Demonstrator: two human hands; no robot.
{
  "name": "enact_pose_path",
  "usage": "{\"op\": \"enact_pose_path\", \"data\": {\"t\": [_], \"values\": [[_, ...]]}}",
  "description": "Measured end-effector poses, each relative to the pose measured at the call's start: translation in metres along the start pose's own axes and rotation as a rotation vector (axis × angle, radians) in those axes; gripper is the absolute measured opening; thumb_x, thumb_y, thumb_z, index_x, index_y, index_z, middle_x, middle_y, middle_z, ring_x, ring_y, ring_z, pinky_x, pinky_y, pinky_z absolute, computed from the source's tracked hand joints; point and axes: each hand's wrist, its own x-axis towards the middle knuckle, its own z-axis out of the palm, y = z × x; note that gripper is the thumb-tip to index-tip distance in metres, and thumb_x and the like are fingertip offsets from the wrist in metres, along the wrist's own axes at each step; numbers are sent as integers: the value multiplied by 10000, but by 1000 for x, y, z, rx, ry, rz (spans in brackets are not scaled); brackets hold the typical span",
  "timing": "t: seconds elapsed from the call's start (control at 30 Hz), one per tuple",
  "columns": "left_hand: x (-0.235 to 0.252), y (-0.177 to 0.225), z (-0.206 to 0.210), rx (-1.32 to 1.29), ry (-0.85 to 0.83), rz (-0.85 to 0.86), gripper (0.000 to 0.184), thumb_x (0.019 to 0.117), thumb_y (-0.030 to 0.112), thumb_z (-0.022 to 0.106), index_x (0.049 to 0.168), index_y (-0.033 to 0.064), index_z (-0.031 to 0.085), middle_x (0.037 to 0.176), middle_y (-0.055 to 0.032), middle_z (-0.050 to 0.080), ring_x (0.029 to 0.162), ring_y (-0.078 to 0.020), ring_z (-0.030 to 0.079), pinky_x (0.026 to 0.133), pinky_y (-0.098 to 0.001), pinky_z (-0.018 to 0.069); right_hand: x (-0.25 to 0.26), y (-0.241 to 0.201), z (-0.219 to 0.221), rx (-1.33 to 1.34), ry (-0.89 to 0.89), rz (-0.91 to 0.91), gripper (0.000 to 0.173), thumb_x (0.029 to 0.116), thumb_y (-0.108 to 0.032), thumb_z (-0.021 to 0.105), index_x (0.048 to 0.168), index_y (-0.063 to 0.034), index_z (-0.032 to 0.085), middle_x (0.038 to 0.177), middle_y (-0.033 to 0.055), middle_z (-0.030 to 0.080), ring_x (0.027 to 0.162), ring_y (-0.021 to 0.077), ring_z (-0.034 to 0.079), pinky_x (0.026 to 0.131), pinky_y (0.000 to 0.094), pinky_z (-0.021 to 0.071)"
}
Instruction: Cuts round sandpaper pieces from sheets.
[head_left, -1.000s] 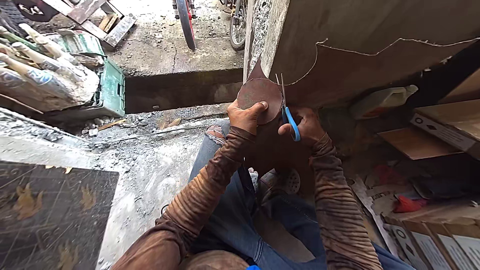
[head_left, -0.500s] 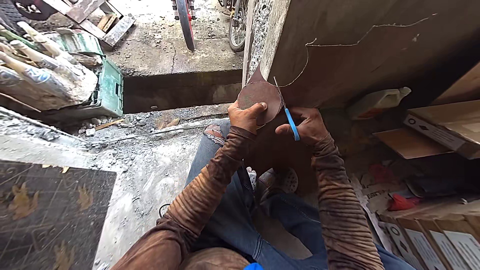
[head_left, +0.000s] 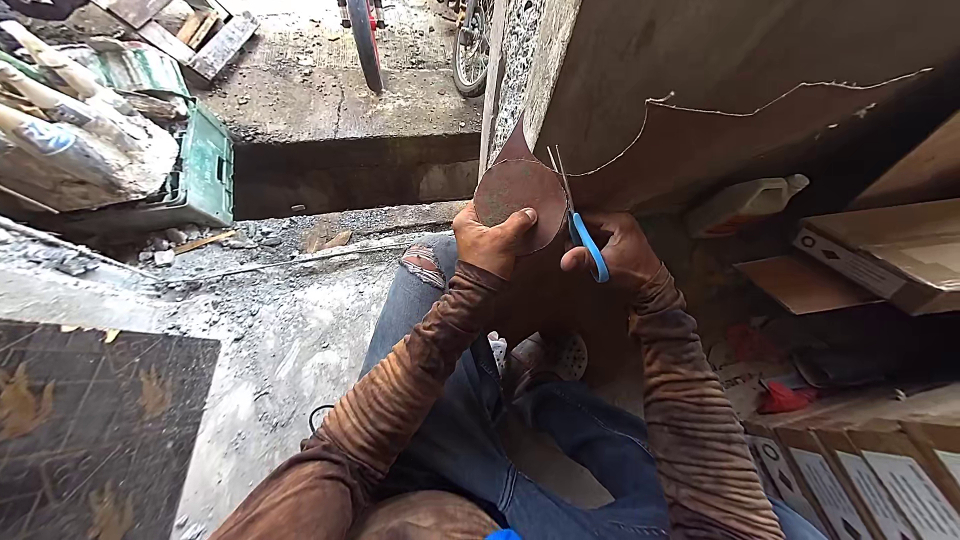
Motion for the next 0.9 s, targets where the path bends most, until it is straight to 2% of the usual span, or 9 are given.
{"op": "enact_pose_path", "data": {"t": [0.1, 0.27, 0.37, 0.47, 0.7, 0.8, 0.9], "values": [[-3, 1, -3, 28, -33, 0, 340, 736, -60, 816, 1047, 14, 701, 895, -118, 758, 782, -204, 746, 709, -394, 647, -4, 3, 0, -62, 62, -28, 592, 690, -639, 860, 920, -110, 728, 623, -58, 619, 483, 33, 522, 428, 223, 455], [-4, 3, -4, 40, -33, -11, 338, 729, -78, 813, 1035, 16, 702, 886, -108, 757, 774, -190, 743, 703, -378, 645, -8, 1, -4, -53, 75, -30, 492, 700, -552, 895, 844, -116, 717, 562, -64, 549, 436, 28, 435, 399, 208, 369], [-5, 3, -5, 69, -46, -20, 327, 726, -72, 814, 1019, 20, 702, 875, -106, 755, 762, -185, 739, 693, -374, 641, -10, -3, -10, -29, 9, 31, 506, 684, -536, 910, 872, -104, 724, 583, -63, 568, 468, 27, 470, 436, 209, 410], [-7, 3, -6, 90, -98, -3, 337, 724, -70, 813, 1030, 21, 705, 888, -107, 758, 778, -187, 743, 712, -378, 644, -12, -12, -15, -30, -62, 110, 619, 669, -643, 870, 957, -112, 736, 629, -57, 615, 508, 33, 539, 459, 217, 472], [-8, -3, -14, 69, -172, 86, 343, 740, -69, 803, 1056, 15, 701, 908, -113, 761, 802, -198, 749, 734, -390, 649, -16, -24, -15, -1, -96, 186, 589, 680, -664, 850, 878, -124, 719, 623, -54, 620, 522, 39, 559, 476, 216, 482], [-7, -5, -17, 68, -173, 93, 330, 738, -64, 806, 1040, 20, 704, 893, -105, 761, 788, -190, 747, 725, -386, 650, -18, -18, -11, -7, -66, 131, 521, 720, -600, 860, 863, -119, 718, 610, -38, 615, 505, 57, 563, 459, 231, 495], [-5, -6, -21, 64, -179, 75, 337, 733, -68, 805, 1044, 20, 708, 896, -107, 761, 793, -194, 747, 728, -389, 648, -19, -14, -12, -12, -57, 94, 424, 736, -479, 892, 847, -110, 714, 589, -56, 578, 484, 33, 506, 448, 209, 445]]}}
